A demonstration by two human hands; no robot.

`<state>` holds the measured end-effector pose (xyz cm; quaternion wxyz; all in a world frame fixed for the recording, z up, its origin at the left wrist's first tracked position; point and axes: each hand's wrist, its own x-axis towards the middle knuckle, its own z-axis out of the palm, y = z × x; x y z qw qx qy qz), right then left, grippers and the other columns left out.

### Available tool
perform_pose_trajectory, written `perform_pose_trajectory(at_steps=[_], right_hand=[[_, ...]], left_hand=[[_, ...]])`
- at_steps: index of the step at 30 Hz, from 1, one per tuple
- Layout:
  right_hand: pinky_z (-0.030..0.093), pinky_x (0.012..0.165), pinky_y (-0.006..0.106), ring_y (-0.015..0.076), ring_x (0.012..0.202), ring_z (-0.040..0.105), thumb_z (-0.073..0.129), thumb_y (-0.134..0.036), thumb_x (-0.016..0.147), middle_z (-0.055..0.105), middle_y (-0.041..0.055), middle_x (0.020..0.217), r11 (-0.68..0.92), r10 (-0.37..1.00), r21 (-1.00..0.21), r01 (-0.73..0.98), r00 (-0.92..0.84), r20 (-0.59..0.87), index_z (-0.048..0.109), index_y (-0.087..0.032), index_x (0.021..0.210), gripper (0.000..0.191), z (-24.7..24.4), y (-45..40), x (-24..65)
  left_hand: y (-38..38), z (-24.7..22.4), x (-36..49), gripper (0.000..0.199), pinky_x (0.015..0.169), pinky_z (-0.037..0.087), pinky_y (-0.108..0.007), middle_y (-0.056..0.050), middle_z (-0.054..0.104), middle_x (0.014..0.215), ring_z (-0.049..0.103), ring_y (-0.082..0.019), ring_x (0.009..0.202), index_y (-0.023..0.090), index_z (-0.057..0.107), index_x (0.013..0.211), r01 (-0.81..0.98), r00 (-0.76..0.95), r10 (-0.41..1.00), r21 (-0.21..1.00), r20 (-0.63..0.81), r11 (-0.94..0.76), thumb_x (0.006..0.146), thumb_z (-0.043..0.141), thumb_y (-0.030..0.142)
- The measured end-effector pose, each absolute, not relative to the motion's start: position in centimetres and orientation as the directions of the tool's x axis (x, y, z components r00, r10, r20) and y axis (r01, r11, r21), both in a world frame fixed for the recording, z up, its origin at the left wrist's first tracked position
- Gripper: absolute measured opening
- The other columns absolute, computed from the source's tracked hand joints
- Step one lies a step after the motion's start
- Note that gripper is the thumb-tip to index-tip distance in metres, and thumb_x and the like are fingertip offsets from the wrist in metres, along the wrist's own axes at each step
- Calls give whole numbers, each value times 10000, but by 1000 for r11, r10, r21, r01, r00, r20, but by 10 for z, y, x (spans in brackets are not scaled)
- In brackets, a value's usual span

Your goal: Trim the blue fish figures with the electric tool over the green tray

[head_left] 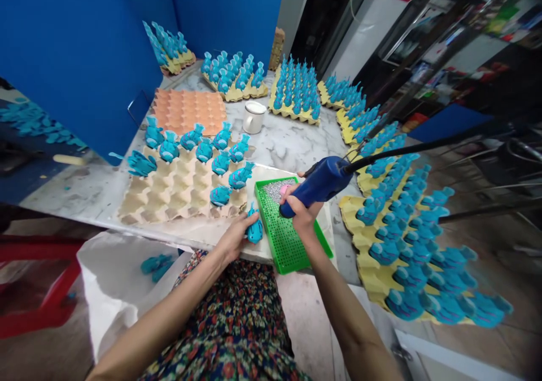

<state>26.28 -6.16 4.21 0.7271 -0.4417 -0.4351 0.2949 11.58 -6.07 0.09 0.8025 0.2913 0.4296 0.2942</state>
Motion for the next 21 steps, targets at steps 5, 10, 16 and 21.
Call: perform_pose_trajectory(at_steps=[5,10,16,21], right_hand=[[437,580,303,141,521,527,646,-167,671,585,-72,613,427,812,-903,-38,455,365,515,-225,1027,384,40,-65,264],[445,583,322,150,503,515,633,-209,646,567,-75,573,399,821,-916,-30,458,342,511,-219,978,355,43,-67,262],[443,597,321,146,504,511,625,-198,635,565,-74,582,381,801,-924,3,499,332,504,-218,954,341,44,-68,259],[460,641,342,152,544,519,598,-224,678,575,-36,617,444,733,-890,107,528,429,525,-212,719,85,48,-74,261]], left_hand=[[-60,0,115,339,390,335,-204,44,487,518,433,-84,429,180,491,627,-221,452,715,710,-533,669,675,697,444],[-60,0,117,329,392,330,-200,48,475,505,430,-84,425,181,495,644,-221,444,715,708,-540,671,673,696,441],[-60,1,118,370,393,334,-204,49,471,509,438,-93,438,185,490,648,-208,436,728,728,-529,654,657,700,489],[-61,0,119,332,415,352,-197,48,497,543,456,-93,465,184,523,716,-224,443,722,715,-532,663,669,708,455]])
